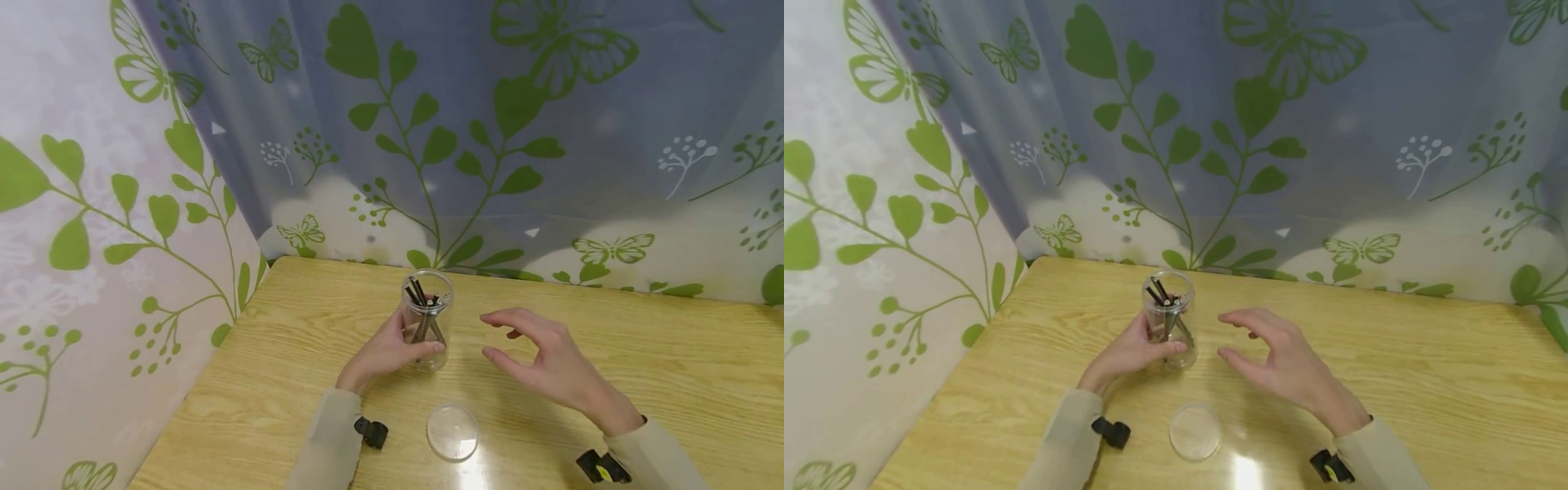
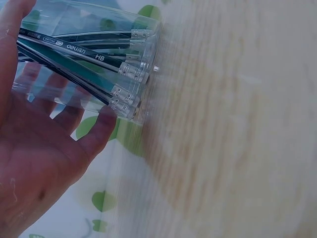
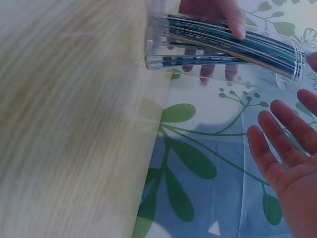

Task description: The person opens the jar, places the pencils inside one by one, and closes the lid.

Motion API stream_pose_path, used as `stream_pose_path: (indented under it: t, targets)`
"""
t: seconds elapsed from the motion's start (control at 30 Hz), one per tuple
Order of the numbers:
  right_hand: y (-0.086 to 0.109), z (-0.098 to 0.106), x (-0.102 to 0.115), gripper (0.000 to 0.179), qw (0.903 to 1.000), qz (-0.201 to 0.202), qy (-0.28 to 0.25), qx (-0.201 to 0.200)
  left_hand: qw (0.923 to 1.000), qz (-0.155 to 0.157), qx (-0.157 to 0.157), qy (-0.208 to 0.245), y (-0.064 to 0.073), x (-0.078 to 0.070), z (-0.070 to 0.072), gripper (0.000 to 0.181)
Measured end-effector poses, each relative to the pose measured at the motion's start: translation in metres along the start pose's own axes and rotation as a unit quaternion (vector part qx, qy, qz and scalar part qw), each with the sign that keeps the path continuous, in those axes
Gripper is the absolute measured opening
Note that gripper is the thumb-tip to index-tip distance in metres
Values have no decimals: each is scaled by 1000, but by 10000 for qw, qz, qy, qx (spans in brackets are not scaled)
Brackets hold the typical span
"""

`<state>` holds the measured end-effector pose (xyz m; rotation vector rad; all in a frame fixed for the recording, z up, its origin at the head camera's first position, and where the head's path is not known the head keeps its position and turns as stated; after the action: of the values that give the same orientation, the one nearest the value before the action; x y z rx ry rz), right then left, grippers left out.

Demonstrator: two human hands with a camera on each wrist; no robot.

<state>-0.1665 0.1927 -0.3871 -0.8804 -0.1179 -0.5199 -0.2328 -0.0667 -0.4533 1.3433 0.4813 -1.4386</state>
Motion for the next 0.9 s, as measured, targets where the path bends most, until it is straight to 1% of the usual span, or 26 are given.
stream_pose_path:
  t: [0.2,0.4,0.5,0.57,0.7,0.8,0.9]
  targets:
    - [10,-6,2,51,9996,54,-127,247,10000,-26,3,38,0,0,0,91]
    - [25,-15,3,51,9975,38,-217,677,9999,39,0,137,1,0,0,91]
    - [31,-20,6,51,9960,108,-238,860,9999,50,9,160,1,0,-1,88]
    - [35,-22,7,50,9943,49,-218,1044,9999,19,12,150,1,0,0,87]
    - [41,-28,10,44,9874,-75,-323,1547,9999,-16,-5,102,0,0,0,86]
    - [45,-33,13,42,9812,8,-417,1887,9999,-15,-4,109,0,0,-1,85]
    - [48,-38,15,42,9761,99,-437,2124,9999,-5,8,157,1,0,-1,84]
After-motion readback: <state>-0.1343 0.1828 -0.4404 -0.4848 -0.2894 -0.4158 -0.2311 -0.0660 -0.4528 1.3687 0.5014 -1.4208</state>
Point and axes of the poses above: each hand's wrist, its own y-axis away from the middle knuckle, its own z-axis out of the back of the hand, x = y × z, the point moved 2 cm from there along -y, towards the middle knuckle, and after that the axes turned 15 degrees about z, right-handed, at the moved point
